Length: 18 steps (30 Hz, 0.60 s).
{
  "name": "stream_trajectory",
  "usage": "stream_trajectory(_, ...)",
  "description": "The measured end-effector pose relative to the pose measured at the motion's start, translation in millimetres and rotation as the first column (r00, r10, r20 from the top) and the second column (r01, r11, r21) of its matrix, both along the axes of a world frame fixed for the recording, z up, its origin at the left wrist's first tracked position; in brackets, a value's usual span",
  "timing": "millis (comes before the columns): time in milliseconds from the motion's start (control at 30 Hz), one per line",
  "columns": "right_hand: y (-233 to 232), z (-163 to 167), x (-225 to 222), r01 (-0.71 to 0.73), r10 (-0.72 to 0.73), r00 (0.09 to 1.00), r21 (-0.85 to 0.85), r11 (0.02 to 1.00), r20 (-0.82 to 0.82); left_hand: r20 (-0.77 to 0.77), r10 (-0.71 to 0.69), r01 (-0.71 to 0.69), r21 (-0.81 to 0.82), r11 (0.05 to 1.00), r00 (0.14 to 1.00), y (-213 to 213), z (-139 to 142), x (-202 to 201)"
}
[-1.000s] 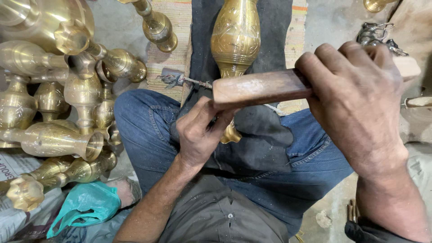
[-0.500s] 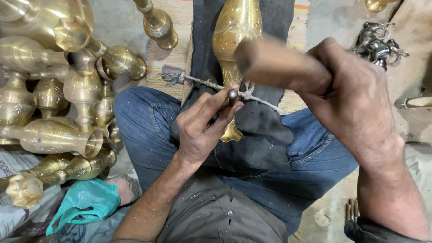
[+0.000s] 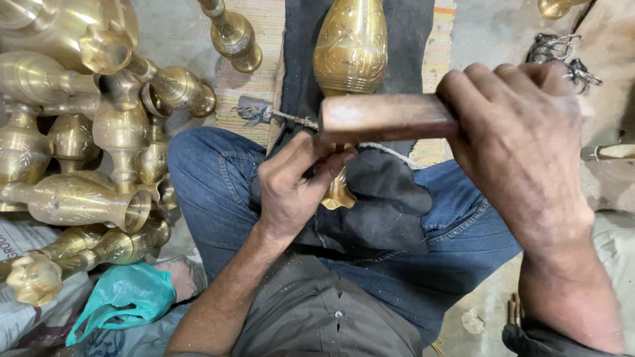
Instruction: The person sits cross-legged on the floor with a brass vase held against a cloth-covered lap pad. They hold a chisel against the vase's surface and strike it repeatedly with a wooden mallet, repositioning the chisel to work along the engraved pattern, and briefly reach toward nearby vases before resuming hammering.
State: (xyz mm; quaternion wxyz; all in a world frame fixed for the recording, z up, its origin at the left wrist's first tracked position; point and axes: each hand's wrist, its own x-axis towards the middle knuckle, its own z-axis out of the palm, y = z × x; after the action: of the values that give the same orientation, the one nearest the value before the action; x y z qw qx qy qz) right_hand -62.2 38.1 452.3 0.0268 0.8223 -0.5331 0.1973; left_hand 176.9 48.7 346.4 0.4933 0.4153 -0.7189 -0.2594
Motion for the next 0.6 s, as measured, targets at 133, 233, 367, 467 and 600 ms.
stream_trajectory(133, 0.3, -1.5, -0.4, 0.046, -0.051, 0.996, 0.073, 0.996, 0.073, -0.003, 0.0, 0.0, 0.034, 0.999, 1.0, 0.3, 0.6, 0.8)
stream_trajectory(233, -0.6, -2.1, 0.2, 0.012, -0.012, 1.0, 0.005, 1.0, 0.009, 0.007, 0.001, -0.001, 0.028, 1.0, 1.0, -1.2, 0.7, 1.8)
stream_trajectory(367, -1.3, -1.0, 3.2, 0.098, -0.14, 0.971, 0.213, 0.972, 0.192, -0.012, -0.021, 0.022, 0.066, 0.998, 1.0, -1.6, 0.8, 2.6)
stream_trajectory(467, -1.8, 2.5, 3.9, -0.024, 0.016, 0.993, -0.072, 0.997, -0.115, -0.01, -0.003, 0.004, 0.081, 0.997, 1.0, -2.2, 0.6, 3.1)
stream_trajectory(600, -2.2, 3.7, 4.9, 0.029, -0.03, 0.999, 0.043, 0.999, 0.027, -0.092, -0.05, 0.058, 0.08, 0.995, 0.995, -1.7, 0.4, 5.6)
